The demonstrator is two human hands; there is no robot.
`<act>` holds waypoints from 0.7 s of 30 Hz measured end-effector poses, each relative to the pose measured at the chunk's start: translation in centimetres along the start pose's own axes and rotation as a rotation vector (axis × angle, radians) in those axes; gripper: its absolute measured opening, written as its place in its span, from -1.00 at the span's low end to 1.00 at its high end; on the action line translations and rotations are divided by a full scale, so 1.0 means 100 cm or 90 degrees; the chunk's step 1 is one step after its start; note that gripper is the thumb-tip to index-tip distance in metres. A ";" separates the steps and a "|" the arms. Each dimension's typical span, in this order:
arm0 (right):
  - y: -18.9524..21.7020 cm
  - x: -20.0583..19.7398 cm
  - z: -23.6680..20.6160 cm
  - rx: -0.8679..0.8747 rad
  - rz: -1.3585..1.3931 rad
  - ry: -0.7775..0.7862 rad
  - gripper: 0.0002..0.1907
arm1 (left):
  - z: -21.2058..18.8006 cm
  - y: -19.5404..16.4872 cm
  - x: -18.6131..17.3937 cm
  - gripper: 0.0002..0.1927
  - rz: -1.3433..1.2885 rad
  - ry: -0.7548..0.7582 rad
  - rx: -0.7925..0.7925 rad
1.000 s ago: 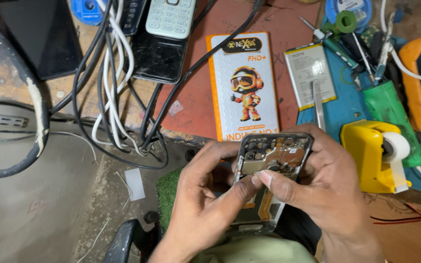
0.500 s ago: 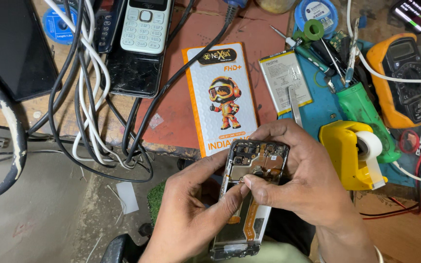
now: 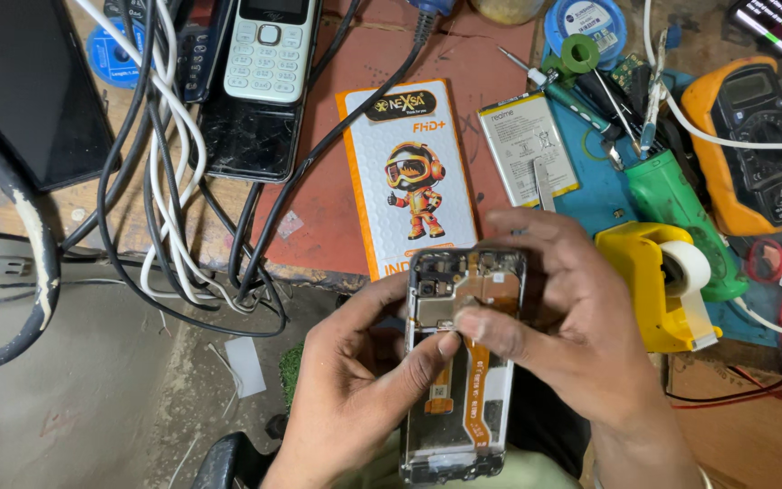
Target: The person uses tweezers to adjust internal components and ribbon cables inside a disassembled smartphone. They then apply adhesive along the inner frame and install a new battery into the device.
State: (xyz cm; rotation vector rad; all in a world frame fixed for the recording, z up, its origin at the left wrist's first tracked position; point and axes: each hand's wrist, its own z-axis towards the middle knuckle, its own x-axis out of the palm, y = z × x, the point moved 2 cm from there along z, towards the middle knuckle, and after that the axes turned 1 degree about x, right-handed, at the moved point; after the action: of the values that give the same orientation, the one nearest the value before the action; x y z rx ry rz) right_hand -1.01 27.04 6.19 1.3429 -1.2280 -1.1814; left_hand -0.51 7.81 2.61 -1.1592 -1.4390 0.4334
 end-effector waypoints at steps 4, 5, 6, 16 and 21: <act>0.015 -0.007 0.001 -0.093 -0.142 -0.211 -0.43 | 0.011 -0.004 -0.003 -0.61 0.028 -0.081 0.097; 0.019 -0.009 0.000 -0.114 -0.208 -0.285 -0.49 | 0.014 -0.006 -0.005 -0.62 0.046 -0.103 0.120; 0.022 -0.010 0.003 -0.123 -0.240 -0.302 -0.54 | 0.017 -0.007 -0.007 -0.64 0.064 -0.125 0.142; 0.016 -0.084 -0.027 -0.119 -0.459 -0.484 -0.76 | 0.065 -0.015 -0.009 -0.66 0.094 -0.131 0.247; -0.022 -0.200 -0.033 -0.109 -0.535 -0.469 -0.76 | 0.074 -0.017 -0.008 -0.61 0.131 -0.135 0.237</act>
State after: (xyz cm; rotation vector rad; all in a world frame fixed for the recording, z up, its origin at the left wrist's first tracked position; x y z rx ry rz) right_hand 1.82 47.24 5.51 1.3690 -0.9874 -2.4762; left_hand -8.02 9.00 1.75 -0.9803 -1.3481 0.9500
